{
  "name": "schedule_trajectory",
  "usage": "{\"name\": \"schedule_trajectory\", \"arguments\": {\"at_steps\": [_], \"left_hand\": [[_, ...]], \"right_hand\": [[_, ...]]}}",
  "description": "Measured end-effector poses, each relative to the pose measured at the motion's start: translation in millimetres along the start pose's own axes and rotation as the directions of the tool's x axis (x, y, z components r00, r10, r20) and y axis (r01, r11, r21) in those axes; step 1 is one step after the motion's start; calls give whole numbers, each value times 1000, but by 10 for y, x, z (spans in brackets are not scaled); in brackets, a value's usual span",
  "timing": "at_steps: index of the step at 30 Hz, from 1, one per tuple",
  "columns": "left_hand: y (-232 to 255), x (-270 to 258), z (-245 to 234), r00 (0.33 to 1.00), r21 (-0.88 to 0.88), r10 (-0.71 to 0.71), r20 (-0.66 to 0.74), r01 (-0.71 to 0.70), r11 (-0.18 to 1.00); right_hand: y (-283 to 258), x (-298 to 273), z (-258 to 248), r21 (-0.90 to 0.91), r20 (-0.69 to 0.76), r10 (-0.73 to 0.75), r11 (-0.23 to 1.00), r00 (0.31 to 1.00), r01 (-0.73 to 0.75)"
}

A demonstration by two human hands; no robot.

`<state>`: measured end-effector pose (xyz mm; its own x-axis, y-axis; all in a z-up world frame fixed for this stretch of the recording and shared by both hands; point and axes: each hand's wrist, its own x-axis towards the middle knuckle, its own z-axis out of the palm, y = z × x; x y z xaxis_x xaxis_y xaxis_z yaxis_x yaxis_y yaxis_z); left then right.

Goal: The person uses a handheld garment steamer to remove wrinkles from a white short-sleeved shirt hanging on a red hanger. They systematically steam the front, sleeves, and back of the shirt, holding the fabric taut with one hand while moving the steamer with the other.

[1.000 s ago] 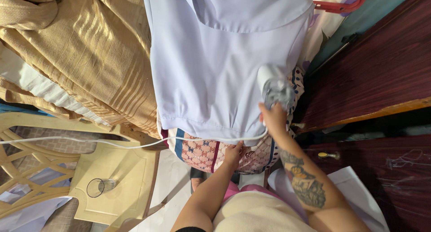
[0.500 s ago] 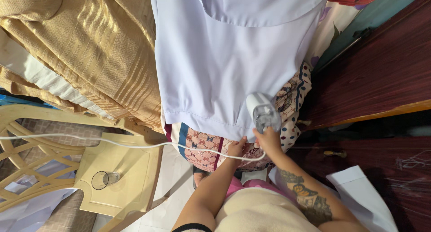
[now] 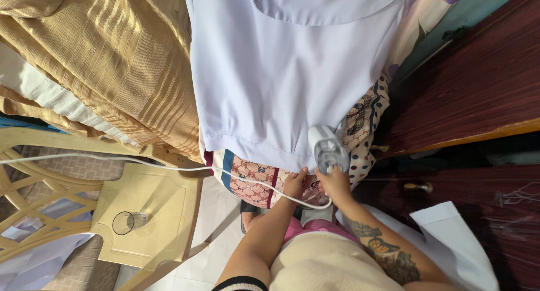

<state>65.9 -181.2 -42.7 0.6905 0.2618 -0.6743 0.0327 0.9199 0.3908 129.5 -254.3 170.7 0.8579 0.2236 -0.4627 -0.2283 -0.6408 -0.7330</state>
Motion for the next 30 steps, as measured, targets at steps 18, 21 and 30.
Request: {"name": "schedule_trajectory", "arguments": {"at_steps": [18, 21, 30], "left_hand": [[330, -656, -432, 815, 863, -371, 446, -281, 420], [787, -1163, -640, 597, 752, -701, 391, -646, -130], [1458, -655, -328, 984, 353, -171, -42, 174, 919]], "right_hand": [[984, 533, 349, -68, 165, -32, 997, 986, 44], [1273, 647, 412, 1, 163, -51, 999, 985, 51], [1221, 484, 636, 3, 143, -49, 999, 989, 49]]}}
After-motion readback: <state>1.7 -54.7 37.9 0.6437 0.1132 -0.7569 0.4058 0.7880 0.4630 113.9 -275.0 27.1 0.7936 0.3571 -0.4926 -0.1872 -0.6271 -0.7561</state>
